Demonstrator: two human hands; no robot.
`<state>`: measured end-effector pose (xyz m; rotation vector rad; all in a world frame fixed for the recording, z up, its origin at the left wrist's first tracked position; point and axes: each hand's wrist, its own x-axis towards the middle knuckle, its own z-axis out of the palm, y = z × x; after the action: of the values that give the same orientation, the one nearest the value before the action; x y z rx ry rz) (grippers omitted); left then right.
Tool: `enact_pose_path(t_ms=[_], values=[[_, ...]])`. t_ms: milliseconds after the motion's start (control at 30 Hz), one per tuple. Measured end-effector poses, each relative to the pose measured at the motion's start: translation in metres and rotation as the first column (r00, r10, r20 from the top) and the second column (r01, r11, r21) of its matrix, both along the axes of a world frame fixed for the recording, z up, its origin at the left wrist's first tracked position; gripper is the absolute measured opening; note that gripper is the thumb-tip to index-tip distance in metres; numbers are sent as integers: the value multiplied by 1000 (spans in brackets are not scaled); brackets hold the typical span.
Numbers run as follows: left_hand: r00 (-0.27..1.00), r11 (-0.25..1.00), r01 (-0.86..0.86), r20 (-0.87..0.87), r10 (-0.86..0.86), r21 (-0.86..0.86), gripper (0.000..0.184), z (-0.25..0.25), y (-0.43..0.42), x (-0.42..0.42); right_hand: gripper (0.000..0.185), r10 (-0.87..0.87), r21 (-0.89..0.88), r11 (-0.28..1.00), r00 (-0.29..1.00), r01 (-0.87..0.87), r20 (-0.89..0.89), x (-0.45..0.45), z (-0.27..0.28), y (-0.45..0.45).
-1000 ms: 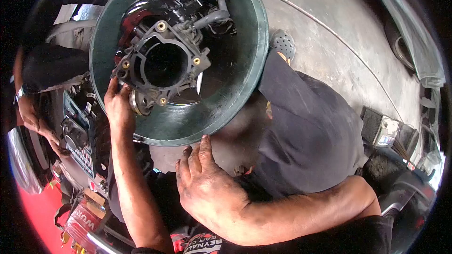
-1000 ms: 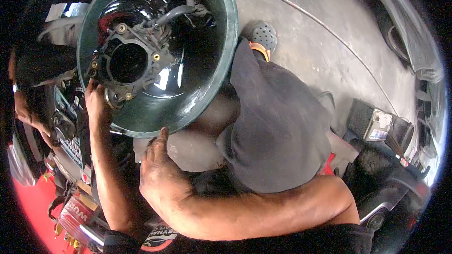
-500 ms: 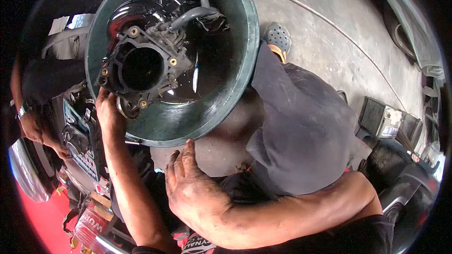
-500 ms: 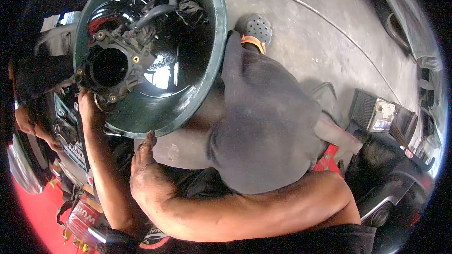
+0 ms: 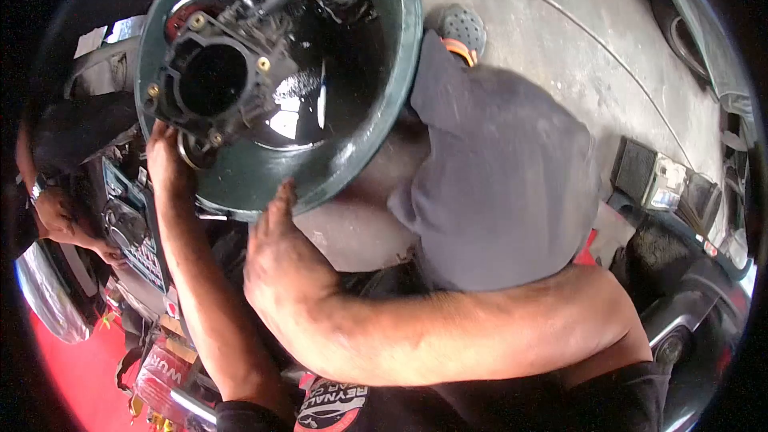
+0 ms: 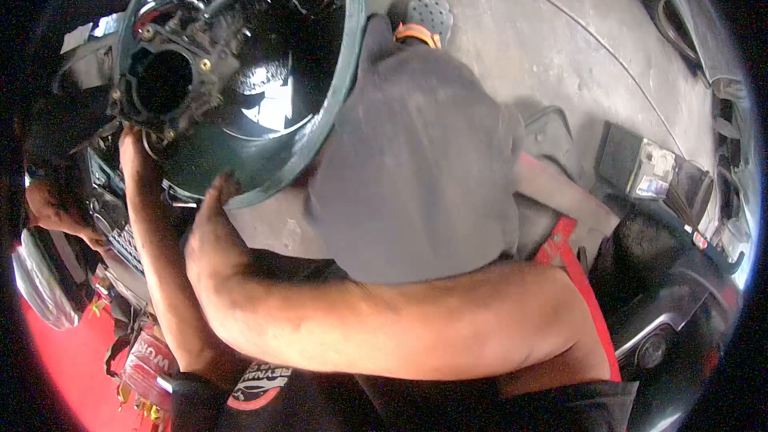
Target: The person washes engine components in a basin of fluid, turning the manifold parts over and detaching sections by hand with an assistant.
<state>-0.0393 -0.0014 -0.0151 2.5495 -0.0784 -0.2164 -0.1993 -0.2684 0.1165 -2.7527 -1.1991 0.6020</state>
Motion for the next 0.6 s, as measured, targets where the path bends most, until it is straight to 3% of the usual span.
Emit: enact_pose_path(t_ms=[33,67,100,133,167,233,267,300,333,367,400,467,600], values=[[1000,1000,2,-26,-3,-7,38,5,-6,0,47,-6,-19,1000,1000,6,13,2,-4,3],[954,893,249,66,-293,375,37,13,-11,-2,47,-14,-47,999,999,15,36,4,-9,7],[992,984,126,5,-127,129,37,2,-2,1,47,-24,-75,997,998,29,58,6,-13,8],[997,992,-46,-62,38,-119,36,-5,4,4,47,-26,-108,994,996,34,83,8,-17,11],[987,954,150,20,-161,260,37,-7,12,5,47,-19,-134,990,997,29,77,11,-21,14],[941,759,296,-40,-337,580,48,-12,29,16,47,24,-129,991,1000,-25,-7,17,-26,26],[989,928,147,-65,-133,344,54,-17,30,18,48,35,-107,993,996,-44,-81,20,-27,30],[993,994,-66,-96,74,83,61,-19,25,19,50,45,-85,995,987,-59,-156,25,-25,32],[882,803,-465,-272,384,-374,62,-12,-6,10,52,58,-62,995,972,-74,-228,29,-22,33],[876,767,-480,-273,397,-425,60,-14,-9,9,52,56,-82,994,972,-77,-229,28,-26,35],[809,618,-587,-372,454,-523,61,0,-31,2,53,54,-103,992,972,-79,-230,27,-30,38],[838,671,-546,-323,440,-502,63,-3,-32,0,49,135,-135,976,962,-170,-236,26,-43,45],[840,679,-541,-275,468,-496,64,6,-52,-7,50,71,-124,985,941,-118,-332,27,-43,51]])
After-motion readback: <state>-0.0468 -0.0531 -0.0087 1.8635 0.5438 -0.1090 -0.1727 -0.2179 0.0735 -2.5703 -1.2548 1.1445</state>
